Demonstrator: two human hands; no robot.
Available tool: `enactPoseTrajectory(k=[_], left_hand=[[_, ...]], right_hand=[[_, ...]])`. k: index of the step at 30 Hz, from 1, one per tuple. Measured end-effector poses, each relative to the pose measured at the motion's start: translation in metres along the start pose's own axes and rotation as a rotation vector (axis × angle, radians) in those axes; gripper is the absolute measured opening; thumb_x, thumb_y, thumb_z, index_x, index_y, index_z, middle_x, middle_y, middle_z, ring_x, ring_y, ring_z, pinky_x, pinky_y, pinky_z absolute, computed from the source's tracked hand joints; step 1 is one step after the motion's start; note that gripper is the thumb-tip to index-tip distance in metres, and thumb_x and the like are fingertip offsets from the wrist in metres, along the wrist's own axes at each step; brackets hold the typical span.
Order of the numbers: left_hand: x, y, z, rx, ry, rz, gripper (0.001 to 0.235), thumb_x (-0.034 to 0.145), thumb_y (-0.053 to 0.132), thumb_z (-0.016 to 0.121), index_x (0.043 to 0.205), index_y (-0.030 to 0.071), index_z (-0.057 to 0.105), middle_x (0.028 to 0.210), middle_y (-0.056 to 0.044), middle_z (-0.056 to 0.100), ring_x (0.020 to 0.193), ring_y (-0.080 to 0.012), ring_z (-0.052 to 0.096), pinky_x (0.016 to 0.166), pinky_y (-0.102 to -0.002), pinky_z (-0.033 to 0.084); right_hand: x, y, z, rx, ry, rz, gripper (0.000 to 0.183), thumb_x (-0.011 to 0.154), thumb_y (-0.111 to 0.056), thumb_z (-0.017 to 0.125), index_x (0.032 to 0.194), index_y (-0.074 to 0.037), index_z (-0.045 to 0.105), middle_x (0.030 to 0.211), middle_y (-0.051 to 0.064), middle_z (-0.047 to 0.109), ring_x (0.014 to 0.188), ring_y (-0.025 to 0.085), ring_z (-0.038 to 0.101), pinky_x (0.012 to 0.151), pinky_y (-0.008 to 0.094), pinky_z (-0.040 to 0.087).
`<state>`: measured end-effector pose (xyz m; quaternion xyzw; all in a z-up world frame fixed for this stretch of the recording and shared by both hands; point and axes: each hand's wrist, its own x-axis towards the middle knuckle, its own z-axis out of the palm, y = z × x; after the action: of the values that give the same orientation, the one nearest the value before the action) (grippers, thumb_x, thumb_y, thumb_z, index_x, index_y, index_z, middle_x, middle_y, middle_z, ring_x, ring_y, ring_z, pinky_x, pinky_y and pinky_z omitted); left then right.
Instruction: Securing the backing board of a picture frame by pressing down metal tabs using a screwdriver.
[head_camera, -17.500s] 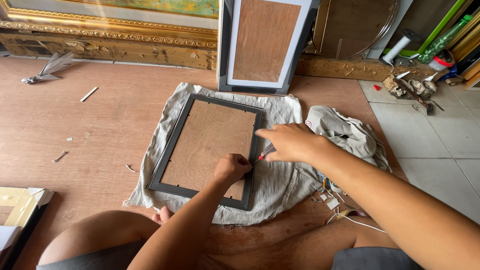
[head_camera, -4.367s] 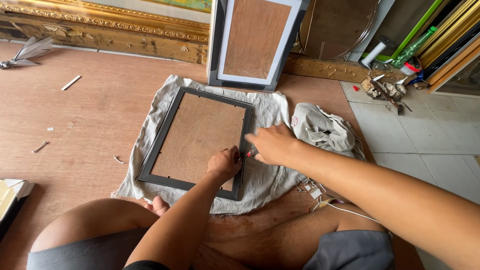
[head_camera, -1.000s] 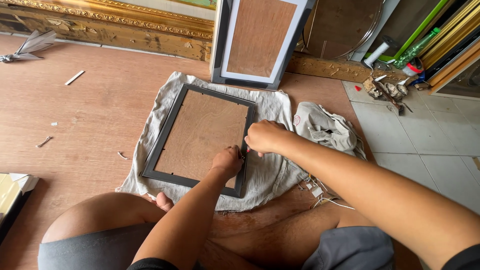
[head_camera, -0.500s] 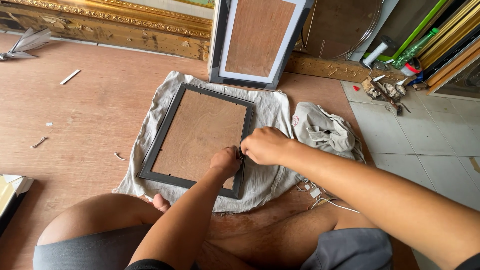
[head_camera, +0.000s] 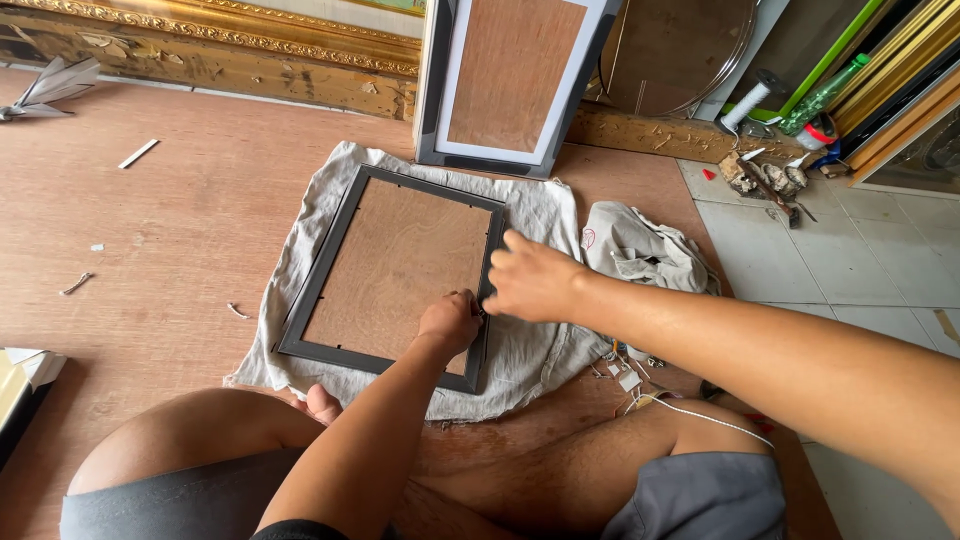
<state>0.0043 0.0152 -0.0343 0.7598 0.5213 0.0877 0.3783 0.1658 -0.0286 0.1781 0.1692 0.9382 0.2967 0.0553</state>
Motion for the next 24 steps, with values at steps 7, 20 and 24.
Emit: enactPoseTrajectory(k=[7,20,24], left_hand=[[0.002,0.007,-0.008,0.026,-0.030,-0.028,0.023,0.098,0.028,0.076,0.117,0.014,0.073,0.115,-0.013,0.076,0.119,-0.0409,0.079,0.102,-0.055,0.066],[0.000,0.003,-0.006,-0.001,0.000,-0.014,0.017,0.093,0.031,0.077,0.107,0.022,0.076,0.108,-0.009,0.079,0.116,-0.0387,0.080,0.100,-0.053,0.066],[0.000,0.006,-0.007,0.017,0.015,-0.015,0.014,0.094,0.030,0.076,0.105,0.022,0.077,0.107,-0.009,0.080,0.116,-0.0380,0.081,0.099,-0.052,0.067]], right_hand=[[0.030,0.000,-0.014,0.499,-0.273,0.329,0.027,0.108,-0.029,0.063,0.096,-0.019,0.086,0.072,0.019,0.077,0.066,0.039,0.077,0.071,0.053,0.064],[0.011,0.022,0.012,0.236,-0.604,0.412,0.036,0.090,-0.035,0.071,0.126,-0.027,0.074,0.110,0.012,0.076,0.097,0.038,0.076,0.093,0.067,0.055],[-0.004,0.009,0.011,0.022,-0.077,-0.029,0.020,0.091,-0.023,0.072,0.075,-0.034,0.078,0.070,-0.001,0.066,0.068,0.027,0.060,0.091,0.063,0.045]])
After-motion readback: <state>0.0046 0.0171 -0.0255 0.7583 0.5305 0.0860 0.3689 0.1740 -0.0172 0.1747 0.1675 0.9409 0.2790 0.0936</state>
